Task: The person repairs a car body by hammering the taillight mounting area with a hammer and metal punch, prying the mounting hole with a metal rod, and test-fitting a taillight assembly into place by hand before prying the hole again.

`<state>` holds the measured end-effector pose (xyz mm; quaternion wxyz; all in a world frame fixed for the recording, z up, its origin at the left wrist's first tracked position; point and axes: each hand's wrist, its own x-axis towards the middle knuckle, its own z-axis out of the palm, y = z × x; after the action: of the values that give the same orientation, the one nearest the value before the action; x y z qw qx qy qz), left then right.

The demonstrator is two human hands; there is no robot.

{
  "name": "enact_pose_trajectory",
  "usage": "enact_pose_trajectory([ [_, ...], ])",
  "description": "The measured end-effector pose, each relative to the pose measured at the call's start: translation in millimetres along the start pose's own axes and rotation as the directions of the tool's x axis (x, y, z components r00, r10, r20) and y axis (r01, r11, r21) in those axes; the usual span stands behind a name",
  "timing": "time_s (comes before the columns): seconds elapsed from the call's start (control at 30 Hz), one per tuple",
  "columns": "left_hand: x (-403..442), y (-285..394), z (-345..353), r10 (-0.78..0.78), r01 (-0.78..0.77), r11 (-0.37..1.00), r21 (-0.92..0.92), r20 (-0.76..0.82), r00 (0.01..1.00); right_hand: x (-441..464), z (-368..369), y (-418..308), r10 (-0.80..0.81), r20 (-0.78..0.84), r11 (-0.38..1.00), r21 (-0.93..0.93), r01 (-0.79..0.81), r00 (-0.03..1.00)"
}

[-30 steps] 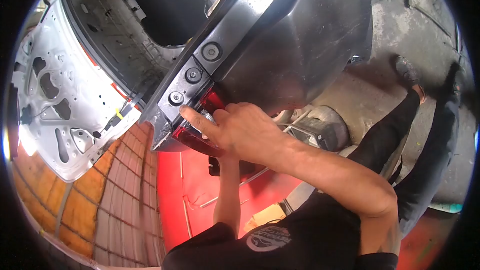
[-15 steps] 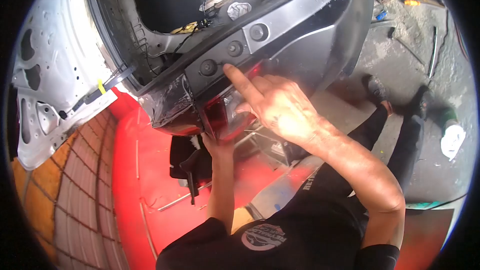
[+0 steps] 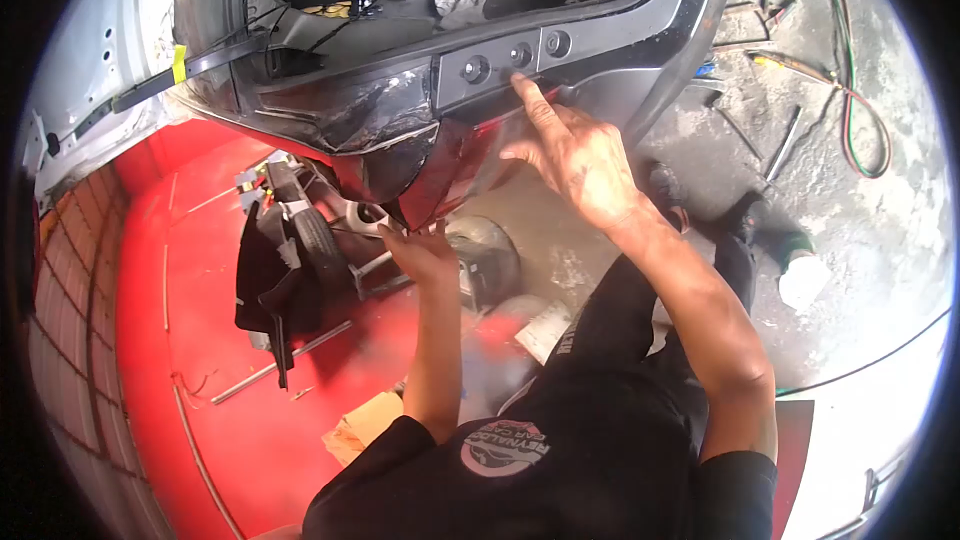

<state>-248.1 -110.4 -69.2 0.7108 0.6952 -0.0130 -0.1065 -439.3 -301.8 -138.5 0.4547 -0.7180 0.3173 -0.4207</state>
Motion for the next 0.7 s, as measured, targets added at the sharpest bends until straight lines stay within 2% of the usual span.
enact_pose_trajectory([
  [0.1, 10, -8, 18, 0.165, -0.149, 0.985, -0.092, 0.194, 0.967, 0, 2, -2, 0.025, 0.016, 1.0, -0.001, -0.025, 1.0],
  [0.13, 23, 0, 29, 0.064, -0.004, 0.979, -0.202, 0.288, 0.955, 0, 3, -1, 0.03, 0.014, 0.999, 0.016, -0.03, 0.999],
  [0.23, 19, -1, 43, 0.181, -0.123, 0.967, -0.222, 0.262, 0.948, 1, 8, 2, -0.018, -0.035, 1.0, -0.001, 0.018, 0.999],
  [0.27, 27, -1, 29, 0.113, -0.066, 0.975, -0.211, 0.219, 0.969, -1, 5, -2, 0.015, -0.013, 1.0, 0.004, -0.015, 1.0],
  [0.3, 25, -3, 13, 0.115, -0.08, 0.982, -0.173, 0.203, 0.972, 0, 4, -1, 0.008, -0.012, 1.0, 0.026, -0.008, 1.0],
  [0.37, 29, 2, 32, 0.147, -0.119, 0.984, -0.134, 0.225, 0.963, 0, 4, -1, -0.003, -0.032, 0.999, 0.039, 0.005, 0.999],
  [0.4, 28, 3, 30, 0.094, -0.079, 0.99, -0.117, 0.126, 0.988, -2, 5, -1, 0.005, -0.031, 0.999, 0.038, -0.004, 0.999],
  [0.5, 29, 6, 12, 0.069, -0.069, 0.998, -0.006, 0.173, 0.982, -2, 6, -2, 0.001, -0.051, 1.0, 0.024, 0.0, 0.999],
  [0.57, 12, 6, 18, 0.158, -0.163, 0.987, 0.007, 0.199, 0.967, -4, 7, -2, -0.02, -0.079, 1.0, -0.008, 0.02, 0.997],
  [0.6, 3, 7, 21, 0.202, -0.209, 0.978, 0.013, 0.209, 0.957, -5, 6, -3, 0.008, -0.037, 1.0, -0.028, -0.009, 0.999],
  [0.7, -33, 3, 40, 0.313, -0.358, 0.922, 0.147, 0.26, 0.914, -11, 13, -8, 0.053, -0.038, 0.999, 0.007, -0.053, 0.998],
])
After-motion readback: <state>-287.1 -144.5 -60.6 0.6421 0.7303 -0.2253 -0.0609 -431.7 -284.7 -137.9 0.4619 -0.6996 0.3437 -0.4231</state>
